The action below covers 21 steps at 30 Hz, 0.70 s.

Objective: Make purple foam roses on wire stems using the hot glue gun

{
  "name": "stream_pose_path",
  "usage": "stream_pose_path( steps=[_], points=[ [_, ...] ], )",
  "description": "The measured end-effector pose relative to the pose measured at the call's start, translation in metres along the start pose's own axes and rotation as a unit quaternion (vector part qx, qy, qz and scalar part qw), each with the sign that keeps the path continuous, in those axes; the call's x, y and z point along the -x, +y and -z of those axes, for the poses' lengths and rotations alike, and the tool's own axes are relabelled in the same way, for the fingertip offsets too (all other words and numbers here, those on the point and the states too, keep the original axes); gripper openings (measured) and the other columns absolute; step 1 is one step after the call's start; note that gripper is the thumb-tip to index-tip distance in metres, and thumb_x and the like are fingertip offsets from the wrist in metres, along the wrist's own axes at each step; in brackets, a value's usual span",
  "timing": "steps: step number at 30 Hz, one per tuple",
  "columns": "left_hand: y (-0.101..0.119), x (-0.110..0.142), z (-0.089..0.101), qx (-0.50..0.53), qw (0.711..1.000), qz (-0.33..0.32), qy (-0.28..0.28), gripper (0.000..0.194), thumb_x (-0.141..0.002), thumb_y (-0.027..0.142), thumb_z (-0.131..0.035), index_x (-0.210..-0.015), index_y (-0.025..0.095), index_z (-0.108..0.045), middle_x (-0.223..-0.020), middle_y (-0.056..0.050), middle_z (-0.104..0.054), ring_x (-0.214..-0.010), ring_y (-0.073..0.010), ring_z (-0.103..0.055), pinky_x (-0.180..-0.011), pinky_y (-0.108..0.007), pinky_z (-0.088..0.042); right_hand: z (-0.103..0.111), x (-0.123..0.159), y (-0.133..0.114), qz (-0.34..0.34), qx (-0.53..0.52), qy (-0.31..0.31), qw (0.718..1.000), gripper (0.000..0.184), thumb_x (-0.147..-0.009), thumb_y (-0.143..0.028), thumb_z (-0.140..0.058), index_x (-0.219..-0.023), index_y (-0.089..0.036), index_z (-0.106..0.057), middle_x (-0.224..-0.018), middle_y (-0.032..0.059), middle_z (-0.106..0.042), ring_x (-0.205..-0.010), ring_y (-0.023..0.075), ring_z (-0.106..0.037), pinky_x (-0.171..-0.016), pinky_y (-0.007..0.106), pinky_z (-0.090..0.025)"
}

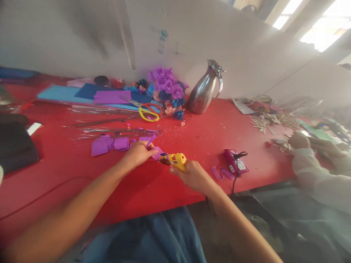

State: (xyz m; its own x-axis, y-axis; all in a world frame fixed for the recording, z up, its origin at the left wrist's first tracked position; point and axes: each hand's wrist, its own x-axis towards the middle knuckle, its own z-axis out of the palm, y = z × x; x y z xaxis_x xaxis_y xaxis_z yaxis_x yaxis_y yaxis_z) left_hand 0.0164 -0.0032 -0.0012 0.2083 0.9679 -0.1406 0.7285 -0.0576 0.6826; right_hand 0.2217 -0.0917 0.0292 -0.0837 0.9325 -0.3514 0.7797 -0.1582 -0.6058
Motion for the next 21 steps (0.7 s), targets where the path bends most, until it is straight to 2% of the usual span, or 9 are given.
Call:
stream_pose_path(
  steps=[7,14,21],
  points=[
    [0.0,0.0,0.001,0.007,1.0,0.001,-0.004,0.014,-0.075,0.022,-0.066,-0.061,0.018,-0.063,-0.063,-0.003,-0.064,-0.064,-0.0178,-0.059,-0.067,-0.028,-0.041,0.003,0.001,-0.002,-0.005,-0.022,-0.008,1.0,0.041,-0.081,-0.051,-0.057,-0.056,-0.02,-0.049,-0.044,-0.0011,-0.053,-0.042,0.0117,-0.051,-0.045,0.023,-0.034],
    [-0.003,0.0,-0.001,0.054,0.998,-0.01,0.011,0.016,-0.07,0.019,-0.068,-0.055,0.02,-0.062,-0.054,0.0,-0.06,-0.062,-0.0183,-0.059,-0.066,-0.029,-0.042,0.004,-0.005,0.002,0.01,-0.044,0.007,0.999,0.047,-0.081,-0.051,-0.058,-0.046,-0.021,-0.047,-0.038,-0.0002,-0.051,-0.038,0.0118,-0.05,-0.043,0.024,-0.034],
    [-0.003,-0.002,-0.002,0.061,0.998,-0.007,0.012,0.018,-0.069,0.018,-0.07,-0.053,0.02,-0.061,-0.056,-0.001,-0.062,-0.063,-0.0186,-0.06,-0.066,-0.029,-0.041,0.009,-0.009,0.003,0.001,-0.052,0.024,0.998,0.047,-0.081,-0.051,-0.058,-0.046,-0.021,-0.048,-0.037,-0.0006,-0.05,-0.037,0.0117,-0.05,-0.043,0.023,-0.035]
  ],
)
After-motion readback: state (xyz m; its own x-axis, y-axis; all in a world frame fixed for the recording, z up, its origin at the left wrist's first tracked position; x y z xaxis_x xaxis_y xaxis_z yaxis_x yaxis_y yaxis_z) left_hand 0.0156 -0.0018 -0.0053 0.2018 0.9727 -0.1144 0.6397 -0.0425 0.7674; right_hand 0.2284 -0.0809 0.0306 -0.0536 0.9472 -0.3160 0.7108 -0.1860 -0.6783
